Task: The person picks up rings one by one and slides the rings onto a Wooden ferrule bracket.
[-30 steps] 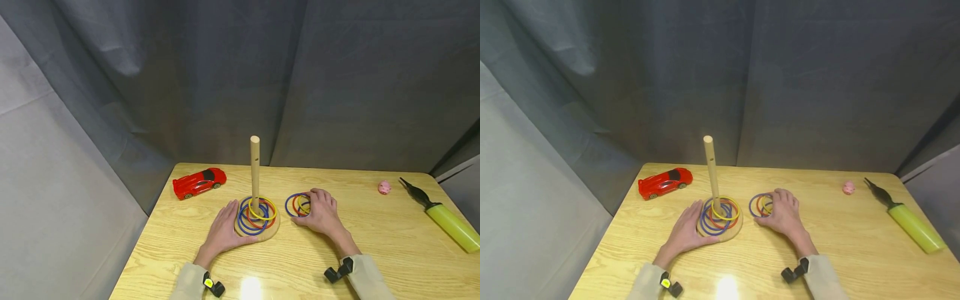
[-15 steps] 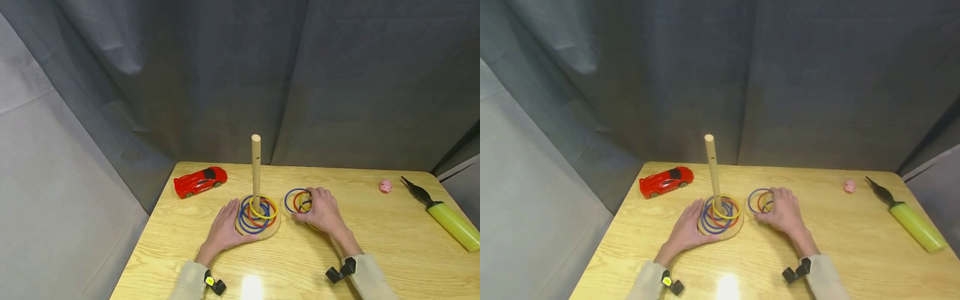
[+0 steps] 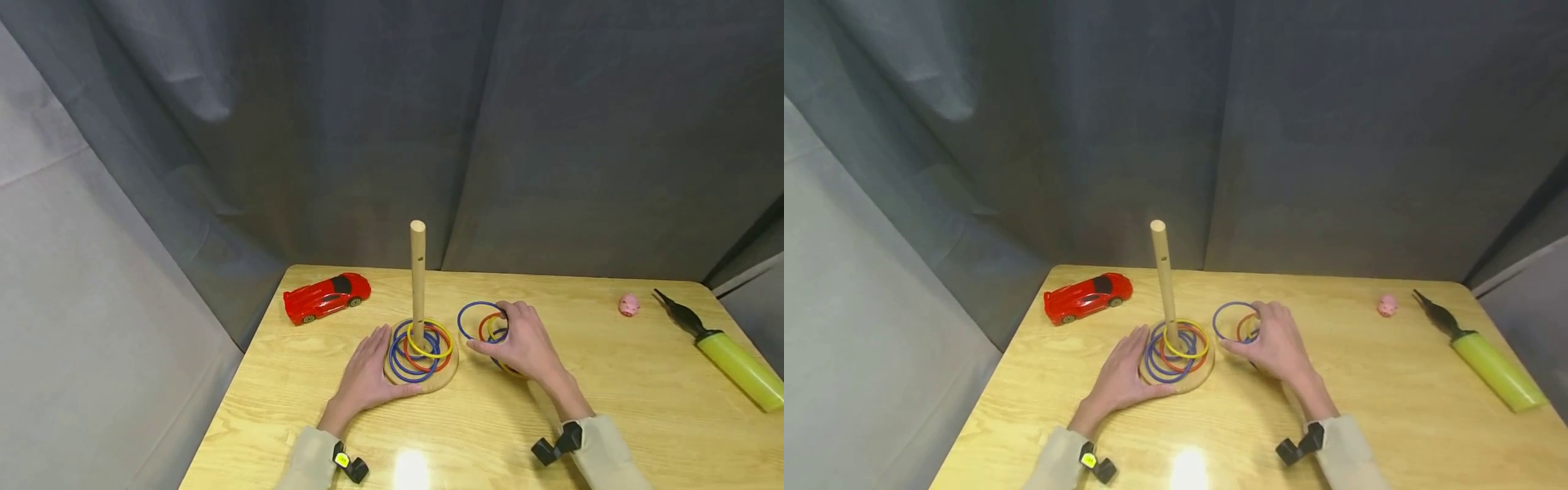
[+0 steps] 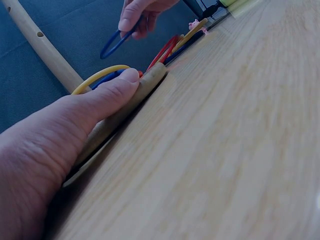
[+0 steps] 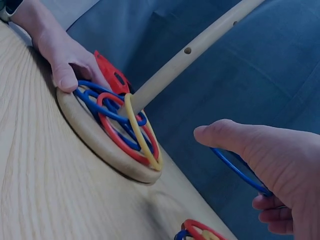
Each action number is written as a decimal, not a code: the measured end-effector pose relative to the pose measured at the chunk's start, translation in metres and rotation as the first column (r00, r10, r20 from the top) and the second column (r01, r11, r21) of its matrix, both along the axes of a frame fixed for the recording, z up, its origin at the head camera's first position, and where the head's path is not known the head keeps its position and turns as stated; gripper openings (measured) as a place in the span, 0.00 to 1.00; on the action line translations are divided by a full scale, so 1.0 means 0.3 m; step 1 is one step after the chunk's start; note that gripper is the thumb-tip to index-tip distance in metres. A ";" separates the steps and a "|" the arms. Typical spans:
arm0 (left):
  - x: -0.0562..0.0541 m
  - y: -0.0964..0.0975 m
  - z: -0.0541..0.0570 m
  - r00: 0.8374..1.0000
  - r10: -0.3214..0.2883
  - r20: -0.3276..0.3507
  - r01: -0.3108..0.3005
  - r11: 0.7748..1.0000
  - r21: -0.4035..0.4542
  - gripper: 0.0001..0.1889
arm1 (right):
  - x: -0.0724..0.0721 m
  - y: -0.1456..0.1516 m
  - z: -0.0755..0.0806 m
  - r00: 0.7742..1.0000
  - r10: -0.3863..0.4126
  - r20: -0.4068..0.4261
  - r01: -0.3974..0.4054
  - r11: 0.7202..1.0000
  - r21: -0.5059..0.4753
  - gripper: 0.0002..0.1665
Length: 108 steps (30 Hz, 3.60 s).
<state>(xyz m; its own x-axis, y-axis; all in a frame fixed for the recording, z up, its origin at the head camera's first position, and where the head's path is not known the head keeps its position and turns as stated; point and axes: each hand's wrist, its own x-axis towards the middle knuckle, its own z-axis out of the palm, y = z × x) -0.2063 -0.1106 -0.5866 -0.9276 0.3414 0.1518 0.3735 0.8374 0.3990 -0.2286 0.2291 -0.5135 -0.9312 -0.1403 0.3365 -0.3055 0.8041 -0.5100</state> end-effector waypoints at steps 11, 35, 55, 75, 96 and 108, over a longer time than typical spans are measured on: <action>0.007 -0.005 -0.008 1.000 0.003 0.001 -0.003 1.000 -0.005 0.75 | 0.010 -0.018 0.060 0.999 0.007 -0.048 -0.009 0.999 -0.042 0.57; 0.006 -0.001 -0.001 1.000 0.016 0.023 -0.016 1.000 -0.001 0.75 | -0.002 -0.022 0.286 0.996 0.019 -0.084 -0.032 0.989 -0.146 0.48; 0.006 -0.001 -0.006 1.000 0.014 0.024 -0.014 1.000 0.011 0.76 | -0.021 -0.075 0.517 0.980 0.069 -0.184 -0.108 0.972 -0.210 0.45; 0.006 -0.004 -0.004 1.000 0.009 0.013 -0.010 1.000 0.024 0.75 | -0.027 -0.162 0.709 0.958 0.147 -0.245 -0.212 0.941 -0.263 0.41; 0.005 0.002 -0.003 1.000 0.000 0.016 -0.001 0.999 0.044 0.75 | -0.022 -0.273 0.647 0.930 0.283 -0.236 -0.324 0.932 -0.162 0.48; 0.008 -0.001 -0.003 1.000 0.010 0.029 -0.010 1.000 0.024 0.75 | 0.010 -0.284 0.538 0.949 0.282 -0.138 -0.302 0.941 -0.153 0.53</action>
